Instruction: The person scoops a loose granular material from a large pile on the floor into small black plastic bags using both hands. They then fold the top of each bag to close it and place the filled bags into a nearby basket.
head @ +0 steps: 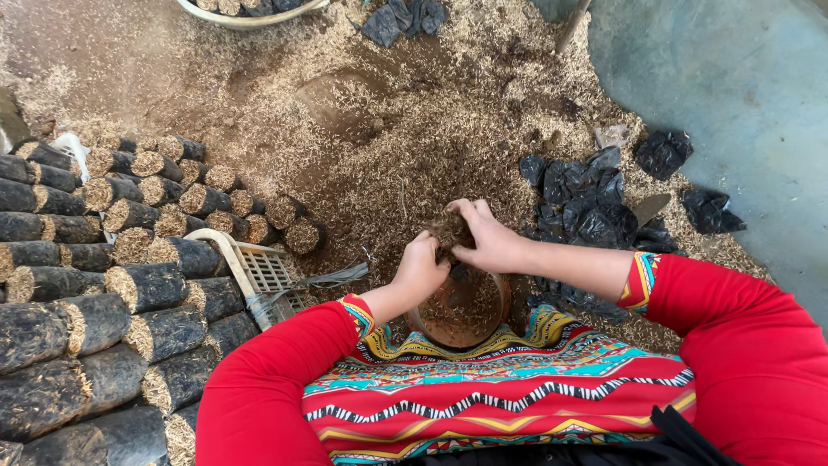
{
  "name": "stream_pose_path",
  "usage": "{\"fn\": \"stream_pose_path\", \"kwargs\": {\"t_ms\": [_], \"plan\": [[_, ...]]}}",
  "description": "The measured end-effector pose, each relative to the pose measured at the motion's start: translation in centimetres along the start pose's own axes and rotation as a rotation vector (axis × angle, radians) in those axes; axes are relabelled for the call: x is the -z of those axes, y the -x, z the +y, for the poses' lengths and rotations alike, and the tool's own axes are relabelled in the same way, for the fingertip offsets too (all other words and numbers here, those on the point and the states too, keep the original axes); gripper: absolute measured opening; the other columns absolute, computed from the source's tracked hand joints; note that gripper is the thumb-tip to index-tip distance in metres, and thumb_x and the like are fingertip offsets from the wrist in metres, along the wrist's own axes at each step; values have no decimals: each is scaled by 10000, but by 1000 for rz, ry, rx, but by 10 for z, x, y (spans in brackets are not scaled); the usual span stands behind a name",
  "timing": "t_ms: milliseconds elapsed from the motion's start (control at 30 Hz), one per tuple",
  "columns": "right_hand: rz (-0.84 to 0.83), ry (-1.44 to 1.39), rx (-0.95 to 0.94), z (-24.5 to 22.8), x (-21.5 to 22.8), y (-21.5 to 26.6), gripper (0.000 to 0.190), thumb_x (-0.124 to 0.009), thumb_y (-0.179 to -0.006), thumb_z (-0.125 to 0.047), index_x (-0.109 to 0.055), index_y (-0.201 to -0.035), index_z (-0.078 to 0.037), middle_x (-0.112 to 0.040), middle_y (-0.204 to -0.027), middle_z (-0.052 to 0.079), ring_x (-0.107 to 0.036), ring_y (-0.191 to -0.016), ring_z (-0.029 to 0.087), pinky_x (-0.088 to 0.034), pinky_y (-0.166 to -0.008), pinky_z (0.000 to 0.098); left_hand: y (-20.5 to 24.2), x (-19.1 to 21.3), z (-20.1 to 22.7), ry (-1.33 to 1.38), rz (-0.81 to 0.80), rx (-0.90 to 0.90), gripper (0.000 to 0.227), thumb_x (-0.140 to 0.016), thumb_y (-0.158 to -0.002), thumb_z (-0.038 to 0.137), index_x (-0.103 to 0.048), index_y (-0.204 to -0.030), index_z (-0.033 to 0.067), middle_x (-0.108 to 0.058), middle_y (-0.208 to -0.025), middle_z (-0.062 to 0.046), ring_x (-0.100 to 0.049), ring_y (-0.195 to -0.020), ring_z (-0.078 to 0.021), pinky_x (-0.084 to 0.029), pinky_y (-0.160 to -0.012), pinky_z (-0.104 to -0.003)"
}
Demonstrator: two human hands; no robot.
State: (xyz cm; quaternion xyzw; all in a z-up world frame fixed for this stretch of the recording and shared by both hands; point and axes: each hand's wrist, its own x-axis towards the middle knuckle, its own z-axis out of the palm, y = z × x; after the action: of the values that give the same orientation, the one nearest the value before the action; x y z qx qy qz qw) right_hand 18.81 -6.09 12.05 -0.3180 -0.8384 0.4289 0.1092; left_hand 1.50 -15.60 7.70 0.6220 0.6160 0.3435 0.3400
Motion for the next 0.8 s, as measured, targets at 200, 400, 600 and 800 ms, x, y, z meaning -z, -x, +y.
{"fn": "stream_pose_path", "kwargs": {"t_ms": [200,400,600,800], "plan": [[-225,233,-26,-8,-8,21,603,-683,-824,-45,-388,-1350,-36,-466,-1230,219,-632,-1008,445,-547,-845,498,0,-3,-8,-92,8,44,225,-695,-773,14,-672,-979,-74,-644,-1063,-238,-651,-1018,-416,-553,-905,-436],[-300,603,391,12,-19,27,319,-648,-765,-68,-586,-1075,-29,-636,-959,144,-697,-881,355,-588,-720,469,6,-3,3,-88,-16,46,177,-646,-811,-2,-662,-983,-40,-637,-1038,-209,-646,-979,-429,-549,-853,-466],[-396,735,320,21,-22,23,238,-606,-872,-119,-628,-1097,-45,-683,-811,111,-710,-749,321,-564,-642,459,11,4,23,-164,-88,21,205,-635,-793,-20,-620,-998,-28,-610,-1079,-190,-624,-1004,-434,-536,-846,-494],[-405,770,515,18,-24,29,180,-621,-833,-147,-657,-1003,-99,-675,-792,75,-689,-745,278,-535,-656,434,17,6,30,-238,-172,-31,321,-621,-761,10,-717,-1063,64,-638,-1226,-122,-656,-997,-374,-557,-822,-472]]}}
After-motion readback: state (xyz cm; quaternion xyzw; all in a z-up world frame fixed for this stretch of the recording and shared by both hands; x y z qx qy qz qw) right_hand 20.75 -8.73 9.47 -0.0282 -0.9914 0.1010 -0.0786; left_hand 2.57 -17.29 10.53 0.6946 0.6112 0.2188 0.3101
